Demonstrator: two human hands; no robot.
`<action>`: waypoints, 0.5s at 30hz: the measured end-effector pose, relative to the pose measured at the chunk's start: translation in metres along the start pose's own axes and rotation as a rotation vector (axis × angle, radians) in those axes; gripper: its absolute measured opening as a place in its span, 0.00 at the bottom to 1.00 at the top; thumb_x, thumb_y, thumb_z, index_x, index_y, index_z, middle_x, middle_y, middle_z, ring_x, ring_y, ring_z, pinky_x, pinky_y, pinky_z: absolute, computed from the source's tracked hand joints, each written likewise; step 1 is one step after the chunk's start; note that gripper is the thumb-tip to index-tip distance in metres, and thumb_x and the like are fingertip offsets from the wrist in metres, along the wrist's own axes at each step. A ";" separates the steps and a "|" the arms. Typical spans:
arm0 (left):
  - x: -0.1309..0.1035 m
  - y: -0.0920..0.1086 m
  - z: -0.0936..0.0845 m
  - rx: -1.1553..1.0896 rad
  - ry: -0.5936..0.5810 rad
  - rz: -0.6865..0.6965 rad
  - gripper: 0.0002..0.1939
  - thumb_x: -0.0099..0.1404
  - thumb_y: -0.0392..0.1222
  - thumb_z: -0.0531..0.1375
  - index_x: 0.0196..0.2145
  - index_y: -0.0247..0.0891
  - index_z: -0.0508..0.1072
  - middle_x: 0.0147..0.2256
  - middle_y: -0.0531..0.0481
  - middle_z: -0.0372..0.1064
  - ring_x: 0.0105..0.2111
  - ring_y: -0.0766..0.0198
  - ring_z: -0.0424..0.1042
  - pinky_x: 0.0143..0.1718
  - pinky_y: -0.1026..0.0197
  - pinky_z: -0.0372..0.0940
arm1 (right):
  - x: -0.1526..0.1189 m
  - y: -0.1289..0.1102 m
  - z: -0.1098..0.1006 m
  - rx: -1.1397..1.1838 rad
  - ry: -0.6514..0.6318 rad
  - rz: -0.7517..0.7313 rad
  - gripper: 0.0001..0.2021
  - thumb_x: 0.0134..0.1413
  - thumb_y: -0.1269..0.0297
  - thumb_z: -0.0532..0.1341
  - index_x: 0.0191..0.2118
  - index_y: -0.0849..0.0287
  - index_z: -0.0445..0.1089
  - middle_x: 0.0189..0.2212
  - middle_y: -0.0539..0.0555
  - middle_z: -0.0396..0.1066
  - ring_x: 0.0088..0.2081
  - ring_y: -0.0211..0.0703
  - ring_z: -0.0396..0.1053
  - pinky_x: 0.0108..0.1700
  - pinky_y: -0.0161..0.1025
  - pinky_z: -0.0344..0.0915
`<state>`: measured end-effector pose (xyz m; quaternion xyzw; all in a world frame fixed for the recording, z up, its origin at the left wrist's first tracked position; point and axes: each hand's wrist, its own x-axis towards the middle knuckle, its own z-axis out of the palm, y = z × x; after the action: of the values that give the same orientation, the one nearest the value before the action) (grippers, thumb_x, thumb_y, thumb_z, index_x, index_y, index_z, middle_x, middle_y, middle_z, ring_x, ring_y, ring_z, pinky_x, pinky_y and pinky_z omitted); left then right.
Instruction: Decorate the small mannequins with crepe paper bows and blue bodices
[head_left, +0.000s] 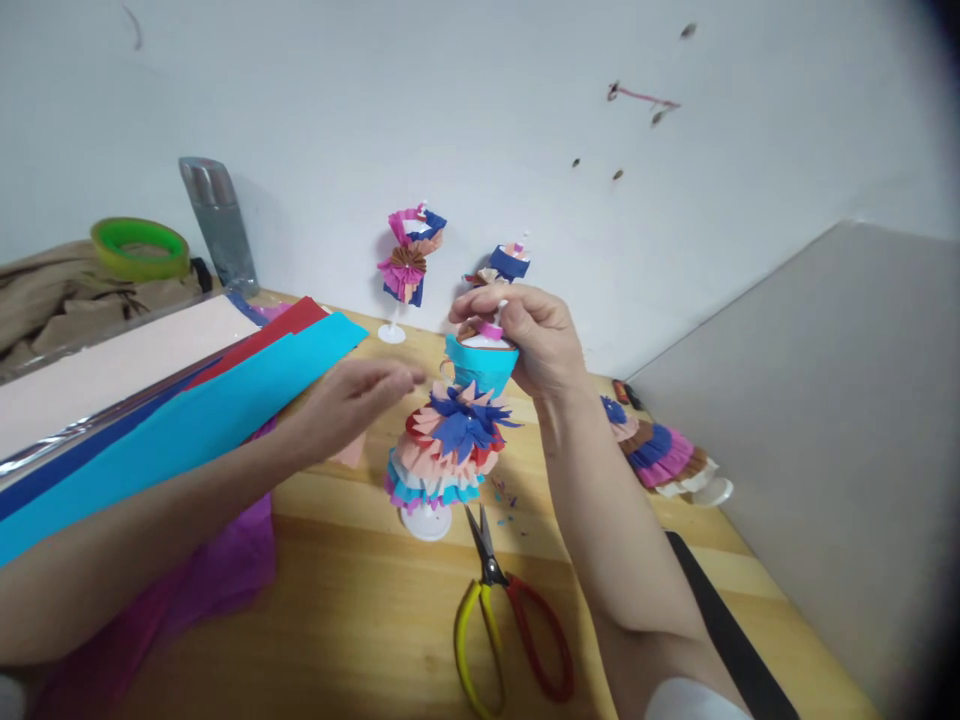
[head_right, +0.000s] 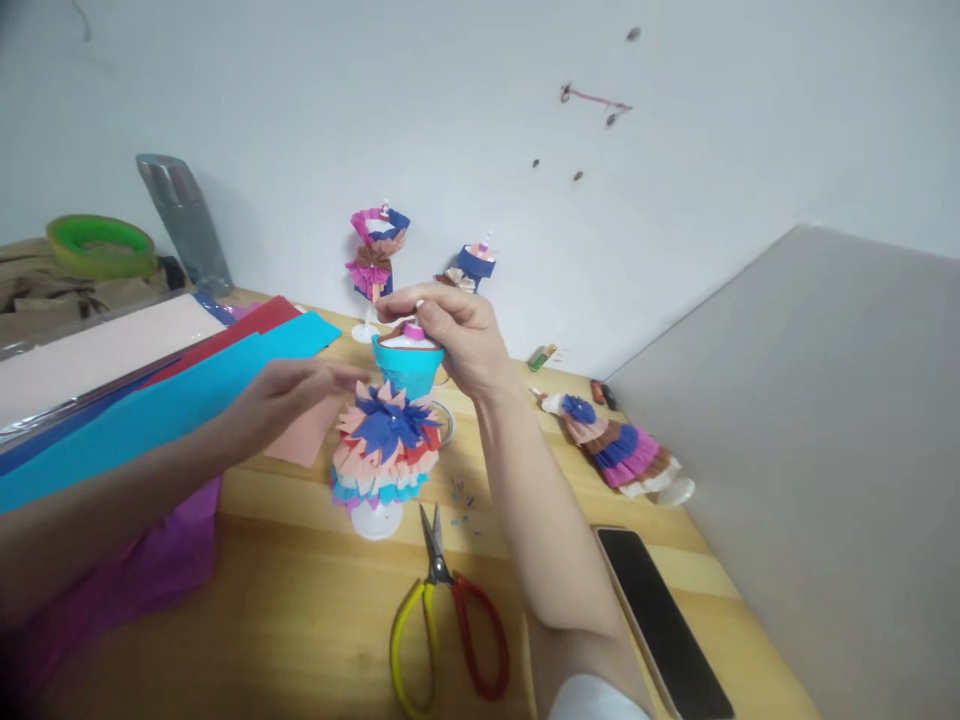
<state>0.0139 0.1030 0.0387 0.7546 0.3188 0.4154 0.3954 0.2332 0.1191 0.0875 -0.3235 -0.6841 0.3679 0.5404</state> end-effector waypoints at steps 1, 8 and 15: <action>0.006 0.004 -0.001 -0.014 0.059 0.003 0.14 0.64 0.48 0.58 0.38 0.37 0.79 0.41 0.44 0.79 0.43 0.56 0.76 0.46 0.56 0.70 | 0.000 -0.001 0.000 -0.013 -0.002 0.000 0.22 0.45 0.39 0.66 0.33 0.53 0.77 0.38 0.54 0.77 0.41 0.47 0.75 0.44 0.47 0.73; 0.028 0.034 0.013 -0.052 0.103 0.283 0.05 0.57 0.37 0.62 0.31 0.34 0.77 0.34 0.46 0.78 0.34 0.63 0.76 0.38 0.62 0.71 | -0.005 -0.005 -0.005 0.033 -0.074 -0.018 0.17 0.46 0.42 0.67 0.30 0.51 0.77 0.39 0.53 0.76 0.38 0.45 0.74 0.43 0.48 0.72; 0.028 0.044 0.030 -0.179 0.059 0.218 0.04 0.57 0.38 0.63 0.30 0.35 0.76 0.31 0.49 0.77 0.33 0.63 0.75 0.35 0.62 0.71 | -0.011 0.001 -0.021 0.049 0.016 0.042 0.24 0.30 0.35 0.70 0.22 0.52 0.73 0.29 0.51 0.66 0.35 0.46 0.70 0.39 0.47 0.71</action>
<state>0.0595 0.0948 0.0773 0.7340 0.2081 0.5045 0.4042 0.2556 0.1135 0.0840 -0.3275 -0.6634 0.3933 0.5459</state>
